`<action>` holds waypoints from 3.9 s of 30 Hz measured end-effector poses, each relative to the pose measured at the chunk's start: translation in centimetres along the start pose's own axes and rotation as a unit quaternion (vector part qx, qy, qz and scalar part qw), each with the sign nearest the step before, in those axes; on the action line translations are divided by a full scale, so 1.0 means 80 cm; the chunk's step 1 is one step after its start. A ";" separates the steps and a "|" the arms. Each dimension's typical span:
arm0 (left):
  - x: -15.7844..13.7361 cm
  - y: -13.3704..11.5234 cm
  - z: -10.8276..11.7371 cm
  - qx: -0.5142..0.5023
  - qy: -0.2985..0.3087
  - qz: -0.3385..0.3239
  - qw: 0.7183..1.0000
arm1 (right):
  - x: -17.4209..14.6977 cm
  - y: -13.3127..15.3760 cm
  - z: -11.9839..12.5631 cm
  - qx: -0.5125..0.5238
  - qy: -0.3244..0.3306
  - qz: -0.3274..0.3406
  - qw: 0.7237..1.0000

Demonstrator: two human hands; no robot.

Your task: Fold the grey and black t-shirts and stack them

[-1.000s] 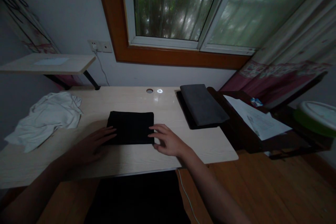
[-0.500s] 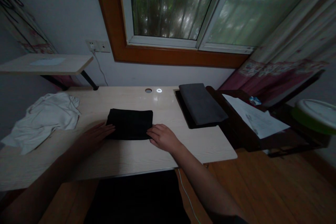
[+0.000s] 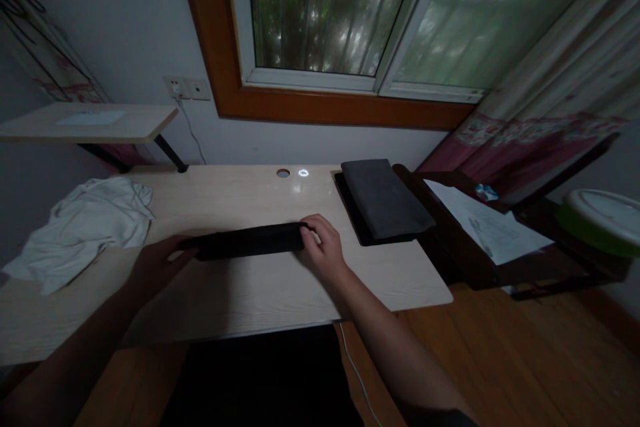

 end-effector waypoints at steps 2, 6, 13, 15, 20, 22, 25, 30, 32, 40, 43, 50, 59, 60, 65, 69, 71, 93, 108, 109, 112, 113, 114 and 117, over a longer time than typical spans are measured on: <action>0.007 -0.009 0.002 -0.041 -0.017 0.065 0.997 | 0.011 -0.006 0.000 0.006 -0.041 -0.065 0.997; 0.025 -0.013 -0.014 -0.157 -0.015 0.176 0.972 | 0.020 -0.043 -0.024 0.024 -0.033 -0.171 0.984; 0.048 0.038 -0.049 -0.106 -0.058 0.224 0.967 | 0.021 -0.110 -0.064 -0.083 -0.006 -0.158 0.984; 0.053 0.038 -0.046 -0.050 -0.105 0.170 0.979 | 0.026 -0.106 -0.066 -0.136 -0.011 -0.105 0.985; 0.059 -0.035 -0.073 0.101 -0.049 -0.079 0.991 | 0.021 -0.059 -0.101 -0.264 0.072 0.017 0.962; 0.056 -0.060 -0.098 0.150 -0.009 -0.133 0.980 | 0.009 -0.041 -0.128 -0.288 0.116 0.039 0.950; 0.046 -0.075 -0.136 0.220 0.042 -0.154 0.962 | -0.015 -0.027 -0.168 -0.296 0.171 0.058 0.938; 0.025 -0.066 -0.158 0.274 0.044 -0.142 0.950 | -0.040 -0.037 -0.190 -0.310 0.206 0.065 0.926; 0.019 -0.061 -0.155 0.277 0.046 -0.143 0.949 | -0.041 -0.044 -0.183 -0.318 0.197 0.068 0.925; 0.012 -0.036 -0.133 0.273 0.050 -0.115 0.954 | -0.035 -0.078 -0.140 -0.350 0.202 0.030 0.914; 0.011 -0.020 -0.127 0.271 0.059 -0.091 0.956 | -0.031 -0.091 -0.124 -0.362 0.209 0.020 0.908; 0.010 -0.007 -0.103 0.234 0.045 -0.107 0.965 | -0.022 -0.109 -0.079 -0.384 0.160 0.036 0.909; -0.028 -0.063 -0.098 0.103 0.143 -0.314 0.933 | -0.032 -0.059 -0.036 -0.204 0.176 0.137 0.953; -0.030 -0.064 -0.098 0.100 0.144 -0.320 0.931 | -0.038 -0.055 -0.039 -0.189 0.208 0.156 0.947; -0.021 -0.057 -0.093 0.115 0.097 -0.315 0.937 | -0.056 -0.052 -0.049 -0.161 0.289 0.200 0.922; -0.011 -0.041 -0.086 0.167 0.052 -0.286 0.942 | -0.052 -0.053 -0.053 -0.167 0.289 0.203 0.921; -0.007 -0.031 -0.081 0.188 0.036 -0.266 0.945 | -0.050 -0.052 -0.055 -0.176 0.284 0.208 0.919; -0.001 -0.016 -0.078 0.211 0.073 -0.224 0.949 | -0.059 -0.067 -0.052 -0.250 0.233 0.186 0.921; 0.000 -0.008 -0.064 0.165 0.071 -0.174 0.968 | -0.062 -0.051 -0.051 -0.229 0.259 0.239 0.907; 0.001 -0.006 -0.063 0.163 0.066 -0.169 0.970 | -0.062 -0.050 -0.051 -0.226 0.264 0.241 0.906; 0.002 -0.002 -0.059 0.156 0.053 -0.159 0.973 | -0.062 -0.049 -0.052 -0.220 0.268 0.242 0.906; 0.002 -0.001 -0.058 0.156 0.050 -0.158 0.974 | -0.062 -0.049 -0.052 -0.221 0.268 0.243 0.906; 0.003 -0.001 -0.057 0.158 0.048 -0.159 0.973 | -0.062 -0.050 -0.053 -0.224 0.269 0.244 0.904; 0.003 -0.002 -0.055 0.164 0.052 -0.164 0.971 | -0.062 -0.051 -0.054 -0.242 0.265 0.250 0.899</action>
Point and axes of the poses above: each hand's wrist, its own x-axis towards the middle knuckle, its own z-axis out of the back of the hand, y = z × x, the point moved 7 cm from there along x, towards the middle knuckle, and after that the axes turned 12 degrees about -y, right-handed, at the moved point
